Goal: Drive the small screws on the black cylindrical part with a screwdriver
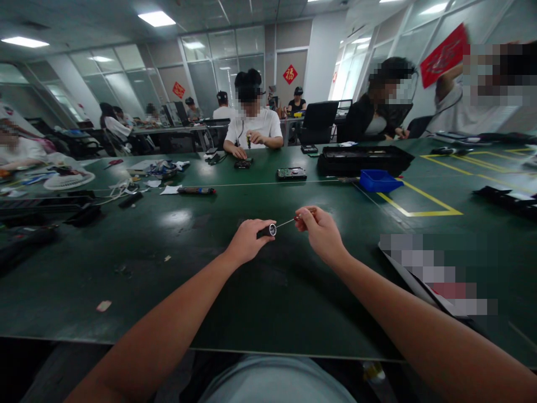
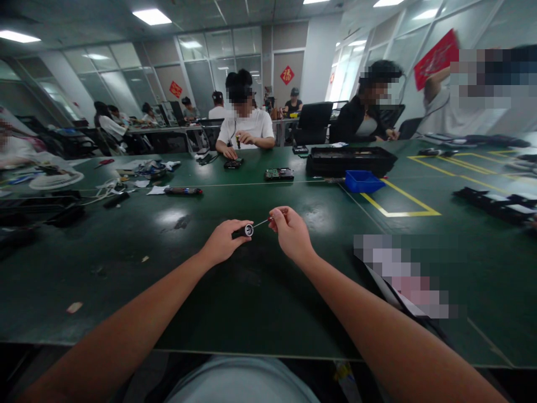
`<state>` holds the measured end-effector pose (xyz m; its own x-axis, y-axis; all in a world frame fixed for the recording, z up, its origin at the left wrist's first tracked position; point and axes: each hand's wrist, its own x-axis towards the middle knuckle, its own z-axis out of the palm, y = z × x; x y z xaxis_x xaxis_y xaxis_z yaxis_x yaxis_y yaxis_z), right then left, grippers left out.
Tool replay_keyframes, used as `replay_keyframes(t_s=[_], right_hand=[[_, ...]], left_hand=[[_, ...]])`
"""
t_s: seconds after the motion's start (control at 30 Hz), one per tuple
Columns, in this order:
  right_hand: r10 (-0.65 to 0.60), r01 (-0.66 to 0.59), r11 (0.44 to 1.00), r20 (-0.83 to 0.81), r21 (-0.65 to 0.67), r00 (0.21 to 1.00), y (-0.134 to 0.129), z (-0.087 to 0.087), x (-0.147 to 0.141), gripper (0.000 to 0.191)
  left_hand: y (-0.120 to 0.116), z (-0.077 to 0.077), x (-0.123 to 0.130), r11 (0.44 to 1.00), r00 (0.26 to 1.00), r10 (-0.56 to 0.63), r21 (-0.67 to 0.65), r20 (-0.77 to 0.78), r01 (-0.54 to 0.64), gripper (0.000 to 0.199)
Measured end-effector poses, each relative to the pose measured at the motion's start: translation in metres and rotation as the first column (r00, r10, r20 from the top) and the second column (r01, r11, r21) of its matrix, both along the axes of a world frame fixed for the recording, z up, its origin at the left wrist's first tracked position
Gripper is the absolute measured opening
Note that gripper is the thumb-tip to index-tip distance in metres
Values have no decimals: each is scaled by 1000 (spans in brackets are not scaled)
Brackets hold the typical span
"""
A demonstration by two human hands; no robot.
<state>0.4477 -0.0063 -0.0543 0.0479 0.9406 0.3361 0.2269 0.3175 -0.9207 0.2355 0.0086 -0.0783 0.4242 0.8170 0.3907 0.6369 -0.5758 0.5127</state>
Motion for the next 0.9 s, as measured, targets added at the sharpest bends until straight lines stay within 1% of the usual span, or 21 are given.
replay_keyframes(t_s=[0.07,0.17,0.27,0.37,0.5,0.7,0.8,0.9], right_hand=[[-14,13,999,52,33,999,-1,0,0,28],[2,-11,998,140,66,990,-2,-1,0,29],[3,-30,995,270,99,963,-4,-1,-1,26],[-33,-19,991,370,135,928,-5,0,-1,22],[-55,7,991,358,132,932,-4,0,0,22],[-109,69,989,323,134,940,-7,4,1,23],[-121,81,988,316,135,941,-9,6,1,24],[-121,81,986,300,142,946,-10,6,2,25]], left_hand=[[1,0,0,1000,1000,-7,1,-22,7,40],[2,-1,0,1000,998,-13,-2,-57,13,40],[3,-3,-1,1000,996,-1,-10,-91,0,38],[4,-4,-3,999,993,11,-29,-120,-15,37],[5,-4,-5,998,995,39,-53,-89,-44,35],[4,-4,-6,988,993,111,-108,36,-107,34],[6,-3,-6,979,984,150,-153,93,-135,33],[10,-1,-7,961,961,209,-221,183,-167,35]])
